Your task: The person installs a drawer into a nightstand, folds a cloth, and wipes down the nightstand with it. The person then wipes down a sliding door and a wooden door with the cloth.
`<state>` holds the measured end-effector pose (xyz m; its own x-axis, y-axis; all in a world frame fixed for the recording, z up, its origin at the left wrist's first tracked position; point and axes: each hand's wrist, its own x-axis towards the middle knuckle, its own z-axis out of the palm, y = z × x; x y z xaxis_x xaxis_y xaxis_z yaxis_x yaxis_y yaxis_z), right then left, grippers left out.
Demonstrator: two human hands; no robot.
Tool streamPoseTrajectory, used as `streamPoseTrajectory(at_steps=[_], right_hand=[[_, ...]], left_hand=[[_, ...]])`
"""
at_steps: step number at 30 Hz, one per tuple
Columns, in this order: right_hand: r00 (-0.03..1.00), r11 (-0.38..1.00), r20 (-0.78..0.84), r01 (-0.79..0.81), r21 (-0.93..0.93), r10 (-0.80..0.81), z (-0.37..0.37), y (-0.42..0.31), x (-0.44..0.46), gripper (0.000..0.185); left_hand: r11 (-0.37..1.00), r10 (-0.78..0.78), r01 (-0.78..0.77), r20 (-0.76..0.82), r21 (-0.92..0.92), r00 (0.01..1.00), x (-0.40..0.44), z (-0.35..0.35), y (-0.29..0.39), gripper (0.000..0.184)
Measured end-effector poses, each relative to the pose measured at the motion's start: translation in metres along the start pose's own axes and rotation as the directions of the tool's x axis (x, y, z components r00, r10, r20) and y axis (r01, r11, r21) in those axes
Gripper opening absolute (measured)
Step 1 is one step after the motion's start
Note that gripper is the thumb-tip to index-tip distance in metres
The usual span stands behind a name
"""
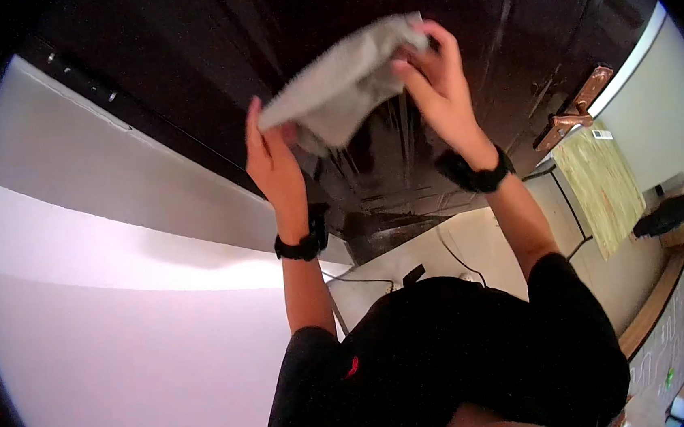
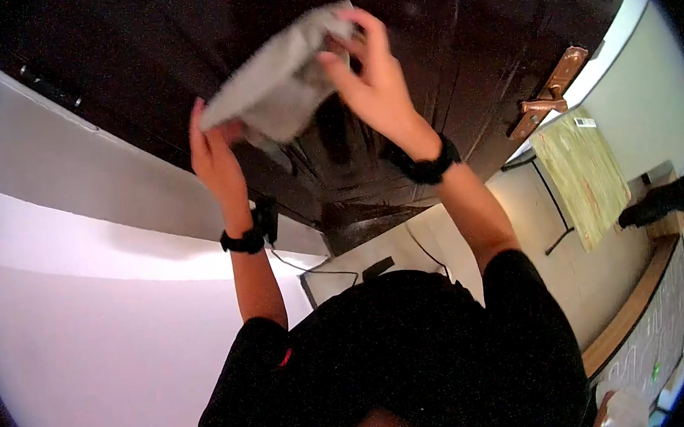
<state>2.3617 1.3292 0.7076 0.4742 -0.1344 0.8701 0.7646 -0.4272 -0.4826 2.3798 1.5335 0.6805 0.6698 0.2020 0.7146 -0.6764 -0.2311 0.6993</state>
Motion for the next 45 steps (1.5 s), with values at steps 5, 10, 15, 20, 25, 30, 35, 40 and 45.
streamPoseTrajectory(at_steps=[5,10,15,20,25,30,35,40,45], right_hand=[[0.942,0.628,0.254,0.336,-0.702,-0.221,0.086,-0.035,0.071,0.075],[0.775,0.362,0.169,0.460,-0.810,-0.609,0.124,0.017,0.054,0.039],[0.942,0.578,0.319,0.319,-0.751,-0.105,0.122,0.084,-0.090,0.048],[0.913,0.632,0.370,0.187,-0.752,0.170,0.122,0.105,-0.204,0.036],[0.873,0.646,0.373,0.091,-0.758,0.315,0.122,0.118,-0.281,0.041],[0.843,0.713,0.454,0.127,-0.689,0.288,0.099,0.114,-0.288,0.043],[0.947,0.691,0.309,0.166,-0.703,0.087,0.074,0.055,-0.167,0.062],[0.935,0.516,0.061,0.247,-0.820,-0.350,0.040,-0.009,0.020,0.079],[0.818,0.515,0.010,0.371,-0.773,-0.575,0.005,-0.077,0.154,0.083]], left_hand=[[0.630,0.552,-0.444,0.035,0.637,0.833,0.069,0.008,-0.021,0.063],[0.532,0.452,-0.382,0.127,0.755,0.883,0.056,0.002,-0.073,0.066],[0.542,0.120,-0.310,0.294,0.781,0.948,-0.042,-0.005,-0.142,0.061],[0.630,-0.228,-0.200,0.425,0.750,0.876,-0.155,-0.012,-0.212,0.062],[0.627,-0.290,-0.239,0.507,0.741,0.811,-0.214,-0.030,-0.242,0.061],[0.752,-0.120,-0.227,0.467,0.619,0.876,-0.223,-0.026,-0.220,0.067],[0.891,0.015,-0.173,0.353,0.419,0.935,-0.121,0.004,-0.115,0.075],[0.839,0.358,-0.420,0.230,0.346,0.905,0.046,0.030,0.019,0.077],[0.476,0.818,-0.785,0.128,0.397,0.560,0.174,0.031,0.116,0.060]])
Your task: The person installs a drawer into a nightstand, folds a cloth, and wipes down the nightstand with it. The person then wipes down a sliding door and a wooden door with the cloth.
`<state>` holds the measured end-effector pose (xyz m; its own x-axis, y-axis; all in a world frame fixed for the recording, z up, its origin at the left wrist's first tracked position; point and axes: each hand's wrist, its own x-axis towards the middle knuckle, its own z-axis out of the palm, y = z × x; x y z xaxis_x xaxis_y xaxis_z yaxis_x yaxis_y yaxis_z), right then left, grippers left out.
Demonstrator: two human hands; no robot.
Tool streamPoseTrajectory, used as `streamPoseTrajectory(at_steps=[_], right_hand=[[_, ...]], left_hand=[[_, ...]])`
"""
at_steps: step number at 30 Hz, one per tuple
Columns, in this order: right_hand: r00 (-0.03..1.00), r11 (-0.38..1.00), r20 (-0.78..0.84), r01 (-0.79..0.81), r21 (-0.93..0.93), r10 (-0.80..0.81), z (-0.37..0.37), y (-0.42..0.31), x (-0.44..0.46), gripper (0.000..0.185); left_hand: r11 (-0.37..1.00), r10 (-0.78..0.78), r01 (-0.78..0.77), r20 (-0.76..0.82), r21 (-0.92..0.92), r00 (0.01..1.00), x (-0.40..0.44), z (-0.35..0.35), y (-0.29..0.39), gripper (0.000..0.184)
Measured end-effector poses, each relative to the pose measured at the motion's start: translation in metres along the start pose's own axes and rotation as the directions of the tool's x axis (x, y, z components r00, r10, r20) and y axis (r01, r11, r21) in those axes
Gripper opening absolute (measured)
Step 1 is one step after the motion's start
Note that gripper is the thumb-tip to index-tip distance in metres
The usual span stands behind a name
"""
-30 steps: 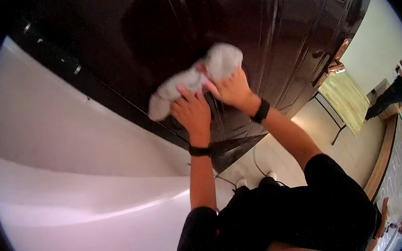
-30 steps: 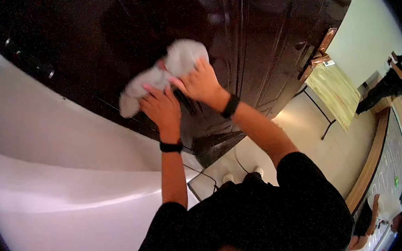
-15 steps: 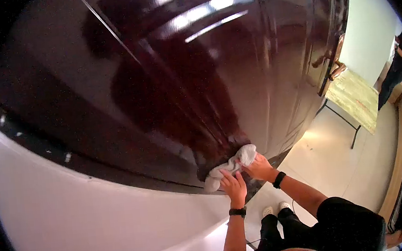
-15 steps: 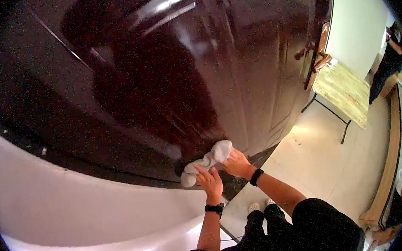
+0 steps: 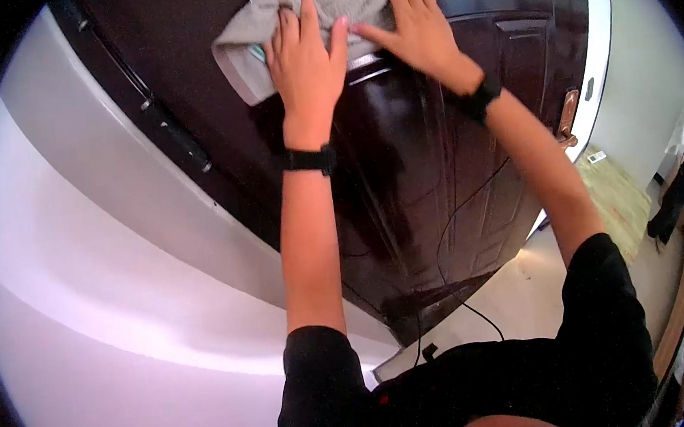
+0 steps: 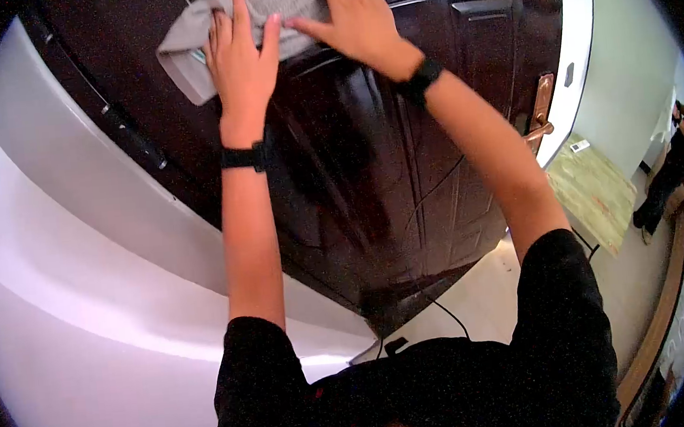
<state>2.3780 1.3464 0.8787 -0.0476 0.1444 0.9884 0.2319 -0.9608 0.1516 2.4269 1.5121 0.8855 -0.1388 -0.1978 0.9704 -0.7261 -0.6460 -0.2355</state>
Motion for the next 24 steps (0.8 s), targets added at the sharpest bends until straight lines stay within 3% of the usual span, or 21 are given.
streamPoseTrajectory(at_steps=[1,3,5,7,9,11,13,15,17,19,22,24], right_hand=[[0.998,1.000,0.059,0.012,0.027,-0.014,-0.008,0.000,0.019,0.082],[0.994,0.999,0.109,0.027,-0.018,-0.025,-0.011,0.009,0.032,0.085],[0.975,0.975,0.201,0.129,-0.182,-0.092,-0.015,0.015,0.026,0.084],[0.986,0.997,0.160,0.062,-0.053,-0.053,-0.002,0.031,-0.012,0.067],[0.978,0.983,0.209,0.041,-0.181,-0.002,-0.008,0.022,-0.067,0.068],[0.948,0.986,0.278,-0.128,-0.108,0.154,-0.010,0.011,-0.136,0.062],[0.913,0.962,0.303,-0.255,-0.097,0.272,-0.018,-0.005,-0.216,0.062],[0.820,0.938,0.460,-0.330,-0.105,0.340,-0.022,-0.019,-0.311,0.062],[0.625,0.896,0.658,-0.402,-0.189,0.420,-0.031,-0.043,-0.397,0.059],[0.456,0.858,0.796,-0.492,-0.145,0.397,-0.041,-0.064,-0.482,0.060],[0.475,0.886,0.800,-0.441,-0.144,0.366,-0.061,-0.086,-0.569,0.054],[0.428,0.862,0.815,-0.479,-0.163,0.392,-0.070,-0.101,-0.613,0.050]], left_hand=[[0.994,0.088,-0.085,-0.054,0.069,0.995,0.010,0.005,-0.004,0.058],[0.992,0.058,-0.053,-0.040,0.114,0.998,0.007,0.009,0.002,0.058],[0.988,0.028,-0.025,-0.016,0.153,0.999,-0.011,0.014,0.015,0.057],[0.977,-0.199,0.174,0.236,0.123,0.951,-0.043,0.009,0.037,0.061],[0.944,-0.329,0.265,0.476,0.197,0.816,-0.077,0.003,0.062,0.064],[0.939,-0.341,0.304,0.558,0.162,0.756,-0.129,0.003,0.080,0.063],[0.933,-0.348,0.304,0.707,0.194,0.616,-0.203,0.011,0.100,0.062],[0.966,-0.013,-0.100,0.428,0.240,0.904,-0.293,0.022,0.106,0.059],[0.981,-0.183,0.058,0.788,0.185,0.588,-0.413,0.015,0.130,0.056],[0.978,-0.209,0.109,0.818,0.178,0.536,-0.474,-0.004,0.156,0.056],[0.991,-0.136,0.089,0.814,0.105,0.565,-0.563,-0.018,0.182,0.057],[0.962,-0.168,0.253,0.953,0.103,0.252,-0.603,-0.030,0.197,0.057]])
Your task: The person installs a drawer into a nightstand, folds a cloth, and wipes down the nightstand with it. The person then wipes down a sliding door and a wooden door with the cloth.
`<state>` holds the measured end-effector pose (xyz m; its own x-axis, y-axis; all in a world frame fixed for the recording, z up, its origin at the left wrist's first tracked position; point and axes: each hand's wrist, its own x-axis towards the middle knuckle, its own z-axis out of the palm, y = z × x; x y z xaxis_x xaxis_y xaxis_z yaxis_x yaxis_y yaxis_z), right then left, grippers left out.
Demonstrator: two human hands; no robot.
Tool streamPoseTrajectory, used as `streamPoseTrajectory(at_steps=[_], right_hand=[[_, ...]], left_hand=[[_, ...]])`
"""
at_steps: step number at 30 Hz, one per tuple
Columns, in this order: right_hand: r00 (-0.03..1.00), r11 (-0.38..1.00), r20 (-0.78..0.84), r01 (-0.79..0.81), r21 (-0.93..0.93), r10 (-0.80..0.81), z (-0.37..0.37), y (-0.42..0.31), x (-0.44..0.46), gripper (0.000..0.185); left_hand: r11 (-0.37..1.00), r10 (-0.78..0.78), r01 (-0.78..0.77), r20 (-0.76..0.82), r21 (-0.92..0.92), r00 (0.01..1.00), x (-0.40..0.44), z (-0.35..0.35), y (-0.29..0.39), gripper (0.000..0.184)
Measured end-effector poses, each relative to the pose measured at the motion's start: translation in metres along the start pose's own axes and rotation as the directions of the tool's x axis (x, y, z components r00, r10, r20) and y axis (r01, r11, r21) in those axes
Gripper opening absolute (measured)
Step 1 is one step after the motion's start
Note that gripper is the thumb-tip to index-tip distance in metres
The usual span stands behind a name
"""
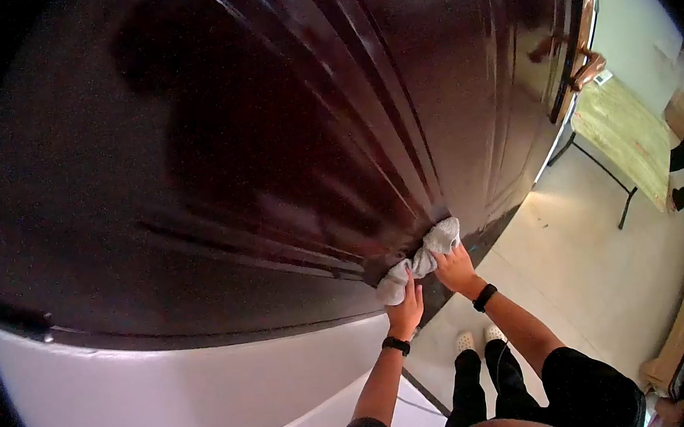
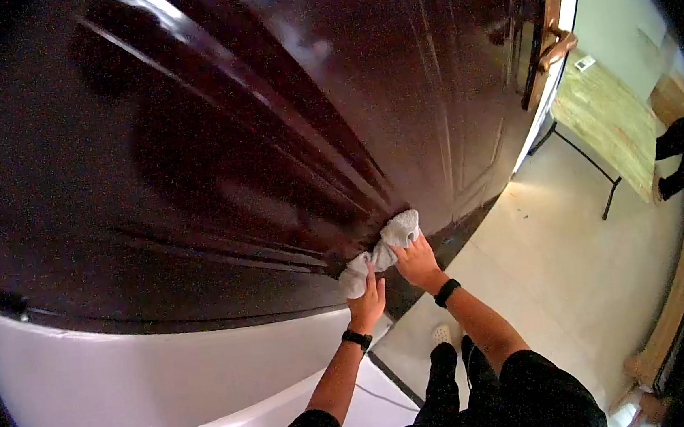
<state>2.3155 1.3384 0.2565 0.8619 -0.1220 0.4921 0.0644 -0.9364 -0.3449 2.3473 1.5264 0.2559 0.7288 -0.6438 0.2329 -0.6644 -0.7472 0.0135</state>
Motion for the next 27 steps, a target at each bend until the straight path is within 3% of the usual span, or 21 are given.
streamPoseTrajectory(at_steps=[4,6,7,9,11,13,14,15,16,17,18,19,20,21,22,23,24,25,27], right_hand=[[1.000,1.000,-0.010,0.019,-0.009,-0.019,0.028,0.016,-0.020,0.045],[1.000,1.000,0.019,0.012,0.019,-0.012,0.031,0.017,-0.020,0.045],[0.999,0.999,0.038,0.018,0.031,-0.019,0.023,0.016,-0.019,0.044],[0.999,0.998,0.042,0.009,0.057,-0.011,0.005,0.022,-0.006,0.047],[0.988,0.993,-0.122,0.104,0.062,-0.096,-0.025,0.014,0.014,0.052],[0.996,0.992,0.063,0.050,0.117,-0.058,-0.076,-0.008,0.045,0.058],[0.986,0.987,0.161,0.021,0.158,-0.047,-0.106,-0.017,0.061,0.058],[0.971,0.998,0.237,0.004,0.062,-0.019,-0.145,-0.036,0.089,0.062],[0.931,0.961,-0.238,0.274,-0.043,-0.276,-0.170,-0.044,0.108,0.070],[0.915,0.953,-0.300,0.298,0.053,-0.270,-0.199,-0.057,0.130,0.076],[0.978,0.972,-0.130,0.183,0.147,-0.164,-0.261,-0.083,0.159,0.083],[0.903,0.942,-0.315,0.329,0.072,-0.292,-0.294,-0.089,0.196,0.083],[0.768,0.885,-0.475,0.462,-0.052,-0.429,-0.343,-0.102,0.230,0.081],[0.658,0.875,-0.604,0.461,-0.148,-0.449,-0.382,-0.116,0.252,0.075],[0.638,0.873,-0.620,0.454,-0.177,-0.457,-0.397,-0.139,0.274,0.077],[0.603,0.871,-0.648,0.444,-0.211,-0.465,-0.417,-0.157,0.286,0.080],[0.544,0.851,-0.686,0.477,-0.220,-0.483,-0.436,-0.166,0.310,0.077],[0.490,0.832,-0.718,0.505,-0.230,-0.495,-0.444,-0.174,0.332,0.075],[0.481,0.825,-0.706,0.498,-0.268,-0.520,-0.442,-0.166,0.331,0.075]], left_hand=[[0.992,0.014,-0.010,0.029,-0.126,0.999,-0.007,0.023,-0.001,0.058],[0.997,0.079,-0.080,-0.152,-0.006,0.985,-0.006,0.019,0.003,0.063],[0.997,-0.040,0.038,-0.030,-0.063,0.999,-0.013,0.022,0.005,0.064],[0.974,-0.149,0.150,0.018,-0.172,0.989,-0.011,0.017,0.019,0.064],[0.937,-0.236,0.242,0.053,-0.252,0.970,0.000,-0.012,0.035,0.066],[0.881,-0.319,0.337,0.109,-0.332,0.942,-0.001,-0.057,0.048,0.067],[0.900,-0.351,0.310,-0.088,-0.308,0.932,0.009,-0.081,0.055,0.065],[0.914,-0.370,0.295,-0.276,-0.278,0.887,0.024,-0.112,0.062,0.062],[0.733,-0.537,0.493,0.046,-0.469,0.842,0.037,-0.187,0.074,0.062],[0.850,-0.484,0.290,-0.434,-0.439,0.760,0.045,-0.197,0.074,0.063],[0.760,-0.542,0.242,-0.383,-0.603,0.748,0.068,-0.263,0.082,0.063],[0.907,-0.350,0.049,-0.683,-0.419,0.641,0.100,-0.286,0.067,0.063],[0.902,-0.357,0.033,-0.702,-0.430,0.616,0.124,-0.340,0.069,0.063],[0.879,-0.412,0.105,-0.630,-0.465,0.658,0.132,-0.395,0.076,0.061],[0.927,-0.372,0.200,-0.712,-0.318,0.595,0.143,-0.419,0.053,0.059],[0.964,-0.252,0.194,-0.847,-0.180,0.468,0.150,-0.438,0.039,0.057],[0.972,-0.237,0.113,-0.853,-0.208,0.465,0.153,-0.470,0.041,0.057],[0.978,-0.197,0.140,-0.899,-0.153,0.391,0.166,-0.489,0.032,0.056],[0.983,-0.038,0.186,-0.961,0.014,0.275,0.184,-0.503,0.022,0.057]])
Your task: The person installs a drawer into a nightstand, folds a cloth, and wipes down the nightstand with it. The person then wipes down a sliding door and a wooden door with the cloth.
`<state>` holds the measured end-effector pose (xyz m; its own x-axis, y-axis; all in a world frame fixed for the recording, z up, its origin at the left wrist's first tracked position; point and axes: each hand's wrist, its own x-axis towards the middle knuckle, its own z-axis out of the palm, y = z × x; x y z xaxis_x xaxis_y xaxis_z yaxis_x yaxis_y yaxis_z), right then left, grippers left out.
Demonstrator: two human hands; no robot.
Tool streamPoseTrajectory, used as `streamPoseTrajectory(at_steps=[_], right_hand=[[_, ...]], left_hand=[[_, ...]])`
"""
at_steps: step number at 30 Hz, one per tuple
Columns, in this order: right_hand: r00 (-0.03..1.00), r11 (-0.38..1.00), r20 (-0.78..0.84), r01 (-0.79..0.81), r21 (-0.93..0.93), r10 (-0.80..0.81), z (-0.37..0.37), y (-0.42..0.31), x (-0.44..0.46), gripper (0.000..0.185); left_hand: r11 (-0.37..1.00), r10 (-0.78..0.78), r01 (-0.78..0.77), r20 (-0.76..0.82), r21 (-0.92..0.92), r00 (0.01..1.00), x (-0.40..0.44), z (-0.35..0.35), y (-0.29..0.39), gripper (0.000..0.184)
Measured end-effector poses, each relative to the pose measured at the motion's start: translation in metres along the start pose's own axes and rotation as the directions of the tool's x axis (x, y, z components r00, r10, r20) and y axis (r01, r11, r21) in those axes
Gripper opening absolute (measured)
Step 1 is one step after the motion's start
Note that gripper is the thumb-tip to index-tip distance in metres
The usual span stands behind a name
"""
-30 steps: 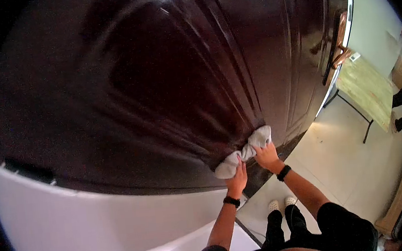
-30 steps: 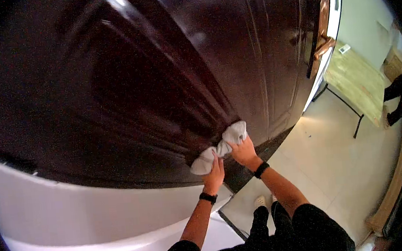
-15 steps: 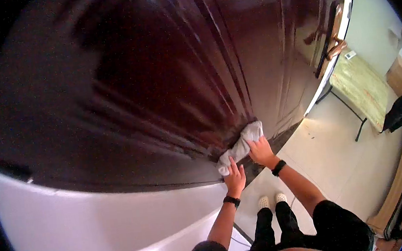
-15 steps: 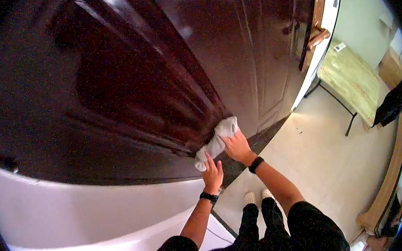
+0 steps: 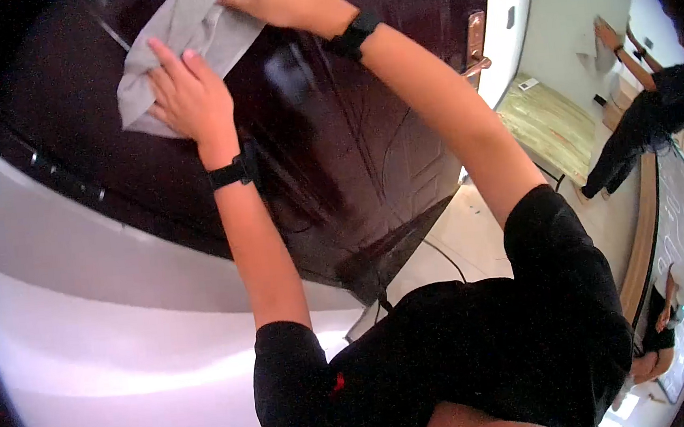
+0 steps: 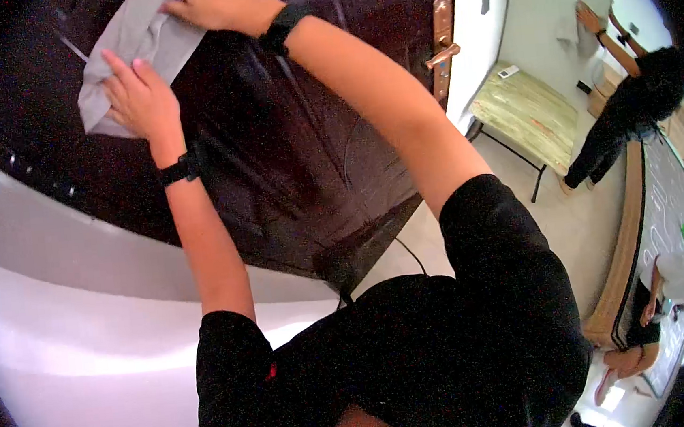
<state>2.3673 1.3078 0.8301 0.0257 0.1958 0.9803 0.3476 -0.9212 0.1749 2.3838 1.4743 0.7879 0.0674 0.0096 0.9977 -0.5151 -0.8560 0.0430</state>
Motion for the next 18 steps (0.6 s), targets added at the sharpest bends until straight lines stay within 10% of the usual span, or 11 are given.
streamPoseTrajectory(at_steps=[4,5,10,12,13,14,15,17,18], right_hand=[[0.993,0.994,0.121,-0.002,-0.111,0.015,-0.010,0.011,-0.058,0.078],[0.998,0.996,-0.058,0.025,-0.081,-0.030,-0.014,0.018,-0.061,0.071],[0.870,0.940,0.357,-0.327,-0.097,0.339,-0.014,0.004,-0.237,0.071],[0.713,0.885,0.539,-0.439,-0.155,0.448,-0.014,-0.012,-0.336,0.069],[0.683,0.871,0.564,-0.466,-0.154,0.465,-0.015,-0.020,-0.387,0.065],[0.656,0.884,0.601,-0.407,-0.228,0.457,-0.021,-0.032,-0.423,0.064],[0.572,0.840,0.638,-0.486,-0.243,0.515,-0.023,-0.040,-0.457,0.064],[0.520,0.809,0.657,-0.532,-0.249,0.545,-0.032,-0.054,-0.500,0.066],[0.556,0.829,0.646,-0.508,-0.234,0.523,-0.041,-0.057,-0.508,0.068]], left_hand=[[0.997,-0.030,0.028,0.032,0.067,0.999,-0.041,0.020,0.020,0.059],[0.994,-0.017,0.011,0.054,0.107,0.998,-0.064,0.023,0.025,0.058],[0.999,-0.007,-0.011,0.436,0.038,0.900,-0.214,0.029,0.049,0.056],[0.996,-0.051,0.091,0.683,-0.022,0.729,-0.304,0.028,0.054,0.054],[0.985,0.082,-0.170,0.863,0.005,0.499,-0.363,0.035,0.042,0.054],[0.994,0.108,-0.072,0.845,-0.082,0.524,-0.427,0.039,0.032,0.052],[0.983,-0.129,0.142,0.986,0.113,0.108,-0.411,0.017,0.057,0.050],[0.973,0.229,-0.144,0.672,-0.180,0.705,-0.505,0.018,0.036,0.052],[0.974,-0.030,0.228,0.998,0.019,0.046,-0.472,-0.013,0.058,0.058]])
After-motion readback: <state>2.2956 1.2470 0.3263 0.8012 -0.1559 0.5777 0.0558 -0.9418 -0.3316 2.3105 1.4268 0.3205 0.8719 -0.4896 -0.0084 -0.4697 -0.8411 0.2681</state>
